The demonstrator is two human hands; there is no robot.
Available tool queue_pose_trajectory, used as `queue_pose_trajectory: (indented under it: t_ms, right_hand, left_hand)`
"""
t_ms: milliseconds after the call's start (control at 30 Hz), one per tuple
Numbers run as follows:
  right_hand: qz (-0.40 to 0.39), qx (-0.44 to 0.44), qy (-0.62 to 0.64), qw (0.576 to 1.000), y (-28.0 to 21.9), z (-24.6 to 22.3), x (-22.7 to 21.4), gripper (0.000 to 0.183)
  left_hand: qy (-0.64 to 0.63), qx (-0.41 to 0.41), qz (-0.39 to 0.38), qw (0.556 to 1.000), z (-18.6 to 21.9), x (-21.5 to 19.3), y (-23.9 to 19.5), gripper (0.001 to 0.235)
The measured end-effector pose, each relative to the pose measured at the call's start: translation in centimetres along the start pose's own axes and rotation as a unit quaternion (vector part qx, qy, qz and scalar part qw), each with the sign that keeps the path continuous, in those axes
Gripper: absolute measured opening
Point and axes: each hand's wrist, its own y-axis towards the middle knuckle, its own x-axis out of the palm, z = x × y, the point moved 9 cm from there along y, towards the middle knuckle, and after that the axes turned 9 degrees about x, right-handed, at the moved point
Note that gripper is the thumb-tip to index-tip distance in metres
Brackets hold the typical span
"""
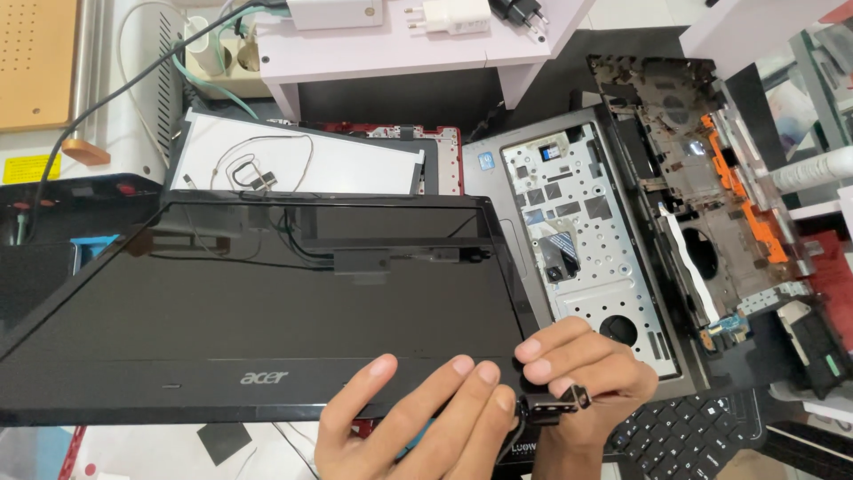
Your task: The person handles a detached laptop screen, using a small black tool to pry and adjust the bezel along the edges. They work on the corners and sides of the screen, then lift and rotate the unit to inspect the assembly.
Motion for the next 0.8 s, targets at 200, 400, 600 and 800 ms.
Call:
queue_pose_trajectory:
  t_ms: [200, 400, 600, 800]
  right_hand:
    - [0.000, -0.010, 0.022, 1.000, -0.1, -0.1, 0.2, 0.017]
    - [-0.039, -0.006, -0.029, 0.999, 0.6, -1.3, 0.7, 0.016]
    - [-0.031, 0.001, -0.167, 0.986, 3.1, -1.0, 1.7, 0.019]
    - [-0.058, -0.039, -0.197, 0.978, 3.8, -2.2, 2.9, 0.021]
  left_hand:
    - [0.009, 0.029, 0.000, 1.000, 0.5, 0.3, -0.5, 0.012]
    - [0.016, 0.016, 0.024, 0.999, 0.4, 0.3, -0.4, 0.010]
    - [0.006, -0.003, -0.005, 1.000, 0.5, 0.7, -0.7, 0.011]
    - [0.023, 0.020, 0.001, 1.000, 0.7, 0.9, -1.0, 0.013]
